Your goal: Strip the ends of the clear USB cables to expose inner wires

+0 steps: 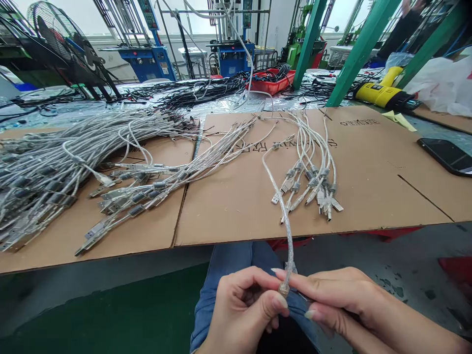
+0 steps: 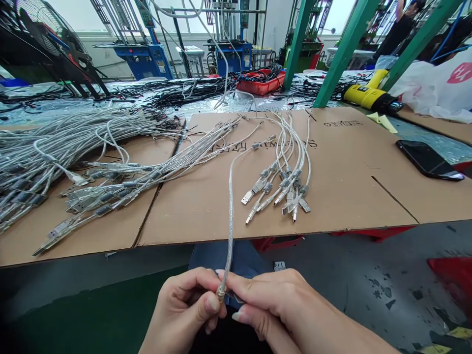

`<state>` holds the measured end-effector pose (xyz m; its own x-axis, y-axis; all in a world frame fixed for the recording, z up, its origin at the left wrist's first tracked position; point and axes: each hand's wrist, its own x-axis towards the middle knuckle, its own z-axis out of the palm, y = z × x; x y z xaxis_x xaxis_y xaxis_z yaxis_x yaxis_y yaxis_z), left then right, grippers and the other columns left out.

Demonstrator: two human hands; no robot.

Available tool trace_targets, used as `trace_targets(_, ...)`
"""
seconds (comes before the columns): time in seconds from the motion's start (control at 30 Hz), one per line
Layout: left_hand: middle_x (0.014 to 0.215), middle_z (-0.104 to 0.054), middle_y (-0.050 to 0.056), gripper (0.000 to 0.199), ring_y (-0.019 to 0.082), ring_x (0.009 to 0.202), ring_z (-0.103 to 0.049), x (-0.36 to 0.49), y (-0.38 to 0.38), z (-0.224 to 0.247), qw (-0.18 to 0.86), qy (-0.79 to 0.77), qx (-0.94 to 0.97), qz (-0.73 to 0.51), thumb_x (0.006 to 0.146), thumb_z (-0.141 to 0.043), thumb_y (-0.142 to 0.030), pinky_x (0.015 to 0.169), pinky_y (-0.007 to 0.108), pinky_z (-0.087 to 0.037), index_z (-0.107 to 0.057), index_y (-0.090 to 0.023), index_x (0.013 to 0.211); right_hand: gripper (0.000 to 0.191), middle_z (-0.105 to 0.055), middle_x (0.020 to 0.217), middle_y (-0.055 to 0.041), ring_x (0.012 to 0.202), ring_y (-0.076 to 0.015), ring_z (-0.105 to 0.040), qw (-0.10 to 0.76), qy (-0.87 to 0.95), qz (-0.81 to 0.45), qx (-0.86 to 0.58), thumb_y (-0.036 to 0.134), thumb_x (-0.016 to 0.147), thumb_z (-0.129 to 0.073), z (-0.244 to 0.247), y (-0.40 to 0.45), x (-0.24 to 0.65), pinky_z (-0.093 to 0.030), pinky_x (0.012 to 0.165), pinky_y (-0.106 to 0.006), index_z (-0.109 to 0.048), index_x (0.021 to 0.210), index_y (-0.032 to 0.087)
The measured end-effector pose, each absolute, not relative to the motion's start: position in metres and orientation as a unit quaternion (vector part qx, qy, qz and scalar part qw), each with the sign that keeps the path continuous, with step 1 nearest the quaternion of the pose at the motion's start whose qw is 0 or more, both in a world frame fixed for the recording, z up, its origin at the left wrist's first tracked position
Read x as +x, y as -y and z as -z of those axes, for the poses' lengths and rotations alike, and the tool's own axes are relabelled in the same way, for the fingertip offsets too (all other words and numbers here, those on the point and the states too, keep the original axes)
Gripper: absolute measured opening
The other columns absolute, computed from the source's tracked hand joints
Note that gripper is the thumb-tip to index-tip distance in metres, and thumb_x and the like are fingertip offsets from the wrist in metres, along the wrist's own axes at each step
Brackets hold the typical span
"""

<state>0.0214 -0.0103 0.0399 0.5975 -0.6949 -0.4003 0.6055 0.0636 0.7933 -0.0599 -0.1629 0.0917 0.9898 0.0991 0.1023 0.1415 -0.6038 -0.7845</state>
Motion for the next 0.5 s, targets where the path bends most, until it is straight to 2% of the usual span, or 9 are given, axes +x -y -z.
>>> trace_targets(0.13, 0.05, -0.058, -0.002, 0.028, 0.004, 0.042, -0.047, 0.02, 0.01, -0.039, 0.723, 0.07, 0.539, 0.427, 0.061, -0.076, -0.037, 0.043, 0.014, -0.039, -0.062, -0.013, 0.061, 0.032, -0.066, 0.061, -0.0004, 0.052, -0.0153, -0.063, 0.414, 0.072, 0.042, -0.907, 0.017, 0.092, -0.038, -0.093, 0.164, -0.06, -0.051, 0.053, -0.02, -0.067, 0.101, 0.025)
trace_targets(0.23, 0.048, -0.054, -0.002, 0.025, 0.005, 0.042, -0.045, 0.02, 0.011, -0.039, 0.719, 0.127, 0.582, 0.358, 0.062, -0.075, -0.034, 0.042, 0.015, -0.037, -0.064, -0.013, 0.059, 0.03, -0.067, 0.06, -0.0011, 0.054, -0.0165, -0.065, 0.383, 0.079, 0.043, -0.919, 0.016, 0.092, -0.038, -0.09, 0.164, -0.062, -0.051, 0.052, -0.02, -0.067, 0.092, 0.023)
trace_targets(0.37, 0.047, -0.055, -0.001, 0.016, 0.006, 0.045, -0.044, 0.021, 0.012, -0.038, 0.692, 0.219, 0.651, 0.222, 0.065, -0.073, -0.027, 0.044, 0.017, -0.037, -0.067, -0.014, 0.058, 0.028, -0.072, 0.067, -0.0039, 0.059, -0.019, -0.069, 0.373, 0.082, 0.075, -0.921, 0.013, 0.09, -0.04, -0.083, 0.164, -0.065, -0.052, 0.051, -0.021, -0.066, 0.092, 0.021)
trace_targets(0.5, 0.047, -0.057, -0.001, 0.014, 0.007, 0.045, -0.046, 0.022, 0.012, -0.04, 0.676, 0.248, 0.671, 0.176, 0.066, -0.073, -0.025, 0.043, 0.018, -0.038, -0.067, -0.015, 0.058, 0.029, -0.071, 0.064, -0.0034, 0.054, -0.019, -0.068, 0.39, 0.045, 0.07, -0.917, 0.015, 0.089, -0.04, -0.084, 0.161, -0.067, -0.053, 0.048, -0.022, -0.068, 0.09, 0.022)
